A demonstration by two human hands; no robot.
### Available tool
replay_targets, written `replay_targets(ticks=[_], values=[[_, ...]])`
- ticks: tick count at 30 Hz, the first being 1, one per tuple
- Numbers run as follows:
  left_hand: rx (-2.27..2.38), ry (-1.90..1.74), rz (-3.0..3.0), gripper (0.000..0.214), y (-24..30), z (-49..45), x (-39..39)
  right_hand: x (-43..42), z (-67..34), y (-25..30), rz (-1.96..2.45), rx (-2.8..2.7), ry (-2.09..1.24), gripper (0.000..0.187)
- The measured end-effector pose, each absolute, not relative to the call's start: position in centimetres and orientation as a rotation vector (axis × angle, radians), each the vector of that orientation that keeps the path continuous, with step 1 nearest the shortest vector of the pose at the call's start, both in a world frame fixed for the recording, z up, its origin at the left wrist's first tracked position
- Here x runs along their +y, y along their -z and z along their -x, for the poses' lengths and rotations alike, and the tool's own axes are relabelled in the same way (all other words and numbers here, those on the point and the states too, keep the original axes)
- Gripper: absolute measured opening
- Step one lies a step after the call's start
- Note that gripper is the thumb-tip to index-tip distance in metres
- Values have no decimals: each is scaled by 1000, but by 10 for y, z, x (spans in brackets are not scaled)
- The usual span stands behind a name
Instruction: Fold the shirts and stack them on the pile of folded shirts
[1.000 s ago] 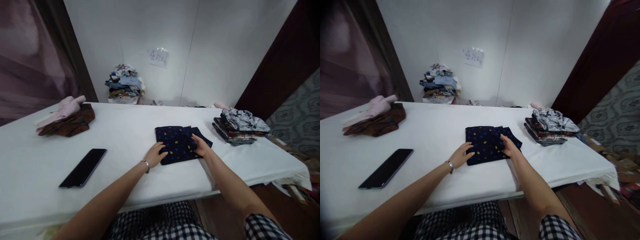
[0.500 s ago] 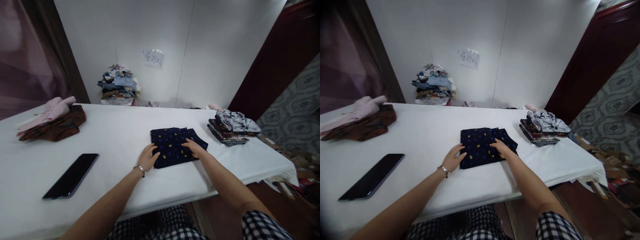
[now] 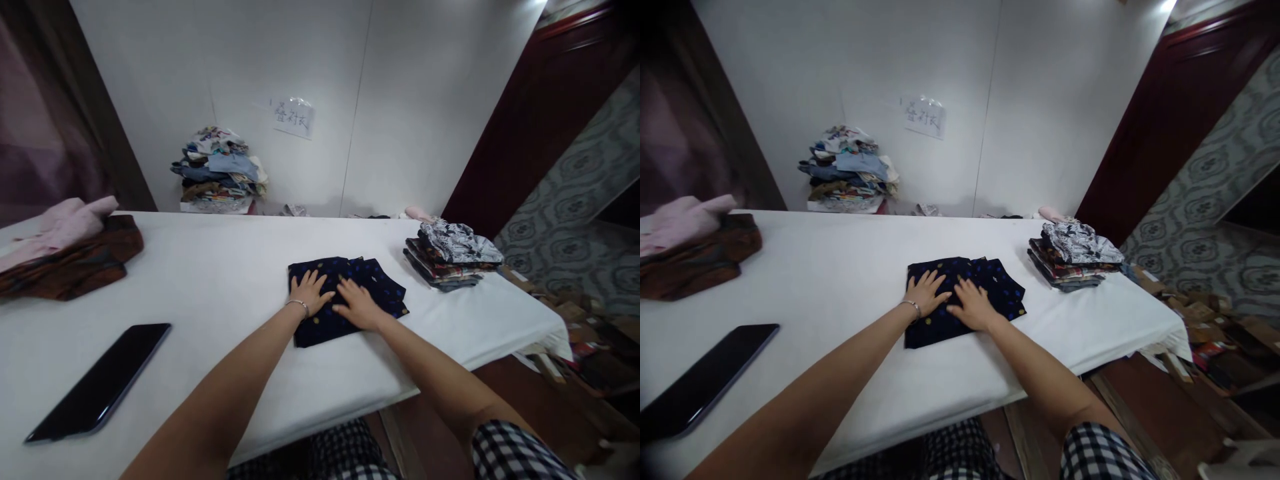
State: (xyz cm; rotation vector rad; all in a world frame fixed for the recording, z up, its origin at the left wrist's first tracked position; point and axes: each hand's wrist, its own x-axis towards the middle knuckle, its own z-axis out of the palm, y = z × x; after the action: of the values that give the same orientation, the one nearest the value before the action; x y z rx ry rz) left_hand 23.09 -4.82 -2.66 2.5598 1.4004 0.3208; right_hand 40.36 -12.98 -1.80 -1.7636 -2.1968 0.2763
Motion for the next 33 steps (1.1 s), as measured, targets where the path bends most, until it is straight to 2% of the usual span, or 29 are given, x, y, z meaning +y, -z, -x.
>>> replay_targets(ticks=[3, 8, 12, 17, 26, 29, 33], values=[[1438, -191, -2523, 68, 41, -227, -41, -137, -396, 38, 1828, -2249, -370, 68], [1440, -223, -2547, 70, 44, -225, -41, -139, -399, 44, 1775, -2200, -438, 69], [1444, -248, -2537, 72, 44, -225, -42, -141, -411, 40, 1615, -1956, -551, 55], [1453, -244, -2493, 71, 44, -225, -43, -164, -437, 50, 1614, -1583, -465, 42], [1540, -441, -2309, 52, 22, -221, -21, -168, -447, 48, 1780, -1429, -654, 60], [1763, -545, -2209, 52, 11, -210, -7, -155, -444, 39, 1829, -1445, -675, 67], [1822, -476, -2005, 52, 12, -198, 4, -126, -442, 30, 1901, -1461, -667, 73]])
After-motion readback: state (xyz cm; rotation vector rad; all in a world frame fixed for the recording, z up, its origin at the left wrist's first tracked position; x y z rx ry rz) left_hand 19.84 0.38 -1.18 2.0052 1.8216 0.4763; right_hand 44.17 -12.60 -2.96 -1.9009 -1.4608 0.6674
